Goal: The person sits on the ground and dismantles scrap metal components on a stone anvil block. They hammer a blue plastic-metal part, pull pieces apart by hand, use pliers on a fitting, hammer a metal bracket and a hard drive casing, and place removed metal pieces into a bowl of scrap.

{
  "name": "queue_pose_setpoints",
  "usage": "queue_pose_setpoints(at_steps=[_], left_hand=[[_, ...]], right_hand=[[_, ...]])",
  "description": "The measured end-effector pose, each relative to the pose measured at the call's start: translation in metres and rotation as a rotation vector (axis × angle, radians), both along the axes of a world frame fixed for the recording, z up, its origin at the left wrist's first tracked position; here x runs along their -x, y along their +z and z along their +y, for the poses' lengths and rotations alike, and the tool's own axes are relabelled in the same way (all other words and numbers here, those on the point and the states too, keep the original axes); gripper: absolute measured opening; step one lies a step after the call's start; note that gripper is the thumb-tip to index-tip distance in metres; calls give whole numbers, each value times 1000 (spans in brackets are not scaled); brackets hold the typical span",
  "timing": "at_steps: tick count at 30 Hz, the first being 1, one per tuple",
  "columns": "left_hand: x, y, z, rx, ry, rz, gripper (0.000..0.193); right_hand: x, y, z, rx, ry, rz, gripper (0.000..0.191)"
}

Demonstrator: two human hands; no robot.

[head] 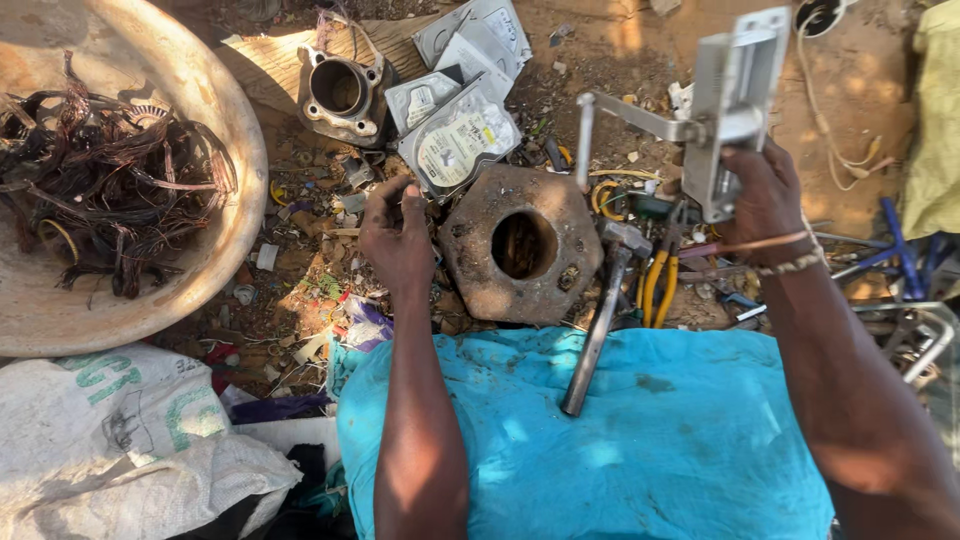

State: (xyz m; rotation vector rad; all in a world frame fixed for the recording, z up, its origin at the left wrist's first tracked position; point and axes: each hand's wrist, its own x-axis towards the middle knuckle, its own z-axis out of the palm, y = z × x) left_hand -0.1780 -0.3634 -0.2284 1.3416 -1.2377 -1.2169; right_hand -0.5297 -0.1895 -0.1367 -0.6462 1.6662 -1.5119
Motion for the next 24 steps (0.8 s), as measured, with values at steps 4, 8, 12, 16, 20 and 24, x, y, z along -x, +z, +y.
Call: queue_pose_setpoints(at_steps=[4, 8, 12, 16, 20, 24], left_hand=[[1, 10, 6, -29, -213, 66, 39], [0, 23, 15, -93, -419, 32, 58], [-6, 32, 21, -107, -507, 473, 71], [-15, 36, 24, -202, -648, 946, 67], [-23, 34, 23, -200, -560, 1065, 52], [-24, 32, 18, -256, -492, 1210, 39]], right_hand=[[-37, 41, 48, 288, -25, -414, 59], [-93, 67, 79, 486, 73, -633, 62], [-140, 78, 96, 554, 96, -830, 59], [-173, 64, 100, 549, 84, -975, 79], [-191, 35, 99, 441, 65, -908, 77], [-199, 13, 102, 428, 44, -824, 70]])
